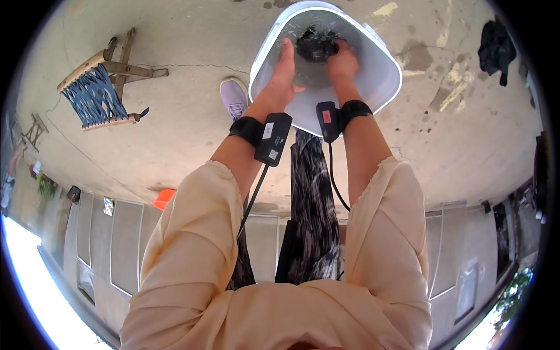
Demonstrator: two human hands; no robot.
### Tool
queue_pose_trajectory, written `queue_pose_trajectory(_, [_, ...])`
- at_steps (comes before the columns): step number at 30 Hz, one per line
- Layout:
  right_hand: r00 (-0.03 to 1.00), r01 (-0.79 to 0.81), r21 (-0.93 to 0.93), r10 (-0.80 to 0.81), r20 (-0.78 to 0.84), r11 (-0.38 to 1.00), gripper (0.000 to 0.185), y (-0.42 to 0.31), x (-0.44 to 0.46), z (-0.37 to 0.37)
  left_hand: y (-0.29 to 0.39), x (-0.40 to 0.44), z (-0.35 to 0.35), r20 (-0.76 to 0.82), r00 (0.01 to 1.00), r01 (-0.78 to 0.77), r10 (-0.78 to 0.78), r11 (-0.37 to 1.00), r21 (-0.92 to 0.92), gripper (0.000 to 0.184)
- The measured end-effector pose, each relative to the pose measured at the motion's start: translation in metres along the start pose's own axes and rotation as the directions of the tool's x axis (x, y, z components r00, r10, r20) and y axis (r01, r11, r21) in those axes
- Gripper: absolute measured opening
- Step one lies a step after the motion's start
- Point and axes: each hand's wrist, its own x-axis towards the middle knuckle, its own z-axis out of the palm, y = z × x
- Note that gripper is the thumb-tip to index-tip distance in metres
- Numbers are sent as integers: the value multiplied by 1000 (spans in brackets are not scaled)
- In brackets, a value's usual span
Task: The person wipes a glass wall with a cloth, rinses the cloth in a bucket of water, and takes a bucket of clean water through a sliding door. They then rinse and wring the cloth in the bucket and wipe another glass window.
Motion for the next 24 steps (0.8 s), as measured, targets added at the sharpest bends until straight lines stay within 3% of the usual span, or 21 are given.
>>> queue_pose_trajectory(1, [1000,1,1,-1,0,1000,38,-2,-4,-5,1,-1,-1,19,999,44,-44,999,-12,91])
queue_pose_trajectory(3, [979,52,269,-102,174,962,29,-2,-27,-23,0,-4,1,41,995,87,-86,996,-21,92])
queue_pose_trajectory(6, [968,-58,601,-102,229,797,21,-17,-93,-87,-3,-1,7,-68,987,145,-144,989,6,78])
queue_pose_trajectory(8, [965,-85,673,-108,239,734,19,-13,-125,-115,-11,-1,6,82,994,83,-78,994,-65,49])
queue_pose_trajectory(9, [932,-157,741,-150,330,653,18,-10,-134,-127,-24,14,-7,258,966,62,-7,976,-208,26])
queue_pose_trajectory(10, [888,-236,790,-204,411,565,18,-10,-138,-135,-25,10,-5,259,966,56,-1,977,-205,26])
queue_pose_trajectory(11, [915,-217,892,-237,328,396,24,-10,-139,-135,-29,4,-3,132,991,39,-15,982,-185,25])
queue_pose_trajectory(12, [933,-237,901,-173,315,363,31,-13,-135,-139,-31,-6,0,2,1000,25,-25,987,-162,25])
queue_pose_trajectory(14, [969,-244,959,7,246,143,33,-12,-114,-116,-28,-35,7,36,999,27,-20,978,-205,28])
queue_pose_trajectory(15, [989,-135,955,-25,147,265,34,-1,-98,-94,-25,-51,13,61,998,25,-10,966,-257,32])
queue_pose_trajectory(16, [989,-133,956,-26,145,262,34,-5,-91,-92,-21,-64,16,85,996,27,-1,951,-307,35])
queue_pose_trajectory(18, [907,-390,887,-65,417,247,39,-14,-85,-89,-12,-81,18,61,996,78,-65,967,-244,45])
queue_pose_trajectory(19, [904,-408,911,-112,413,67,37,-18,-89,-87,-10,-86,17,116,992,71,-45,972,-225,50])
queue_pose_trajectory(20, [904,-408,911,-114,413,67,37,-21,-92,-87,-8,-91,17,171,985,62,-26,976,-207,54])
queue_pose_trajectory(22, [870,-493,829,-127,477,-264,33,-33,-99,-102,-3,-96,16,258,966,82,-34,980,-179,56])
queue_pose_trajectory(24, [843,-534,814,-214,494,-226,30,-31,-96,-107,2,-95,17,344,938,99,-43,984,-149,58])
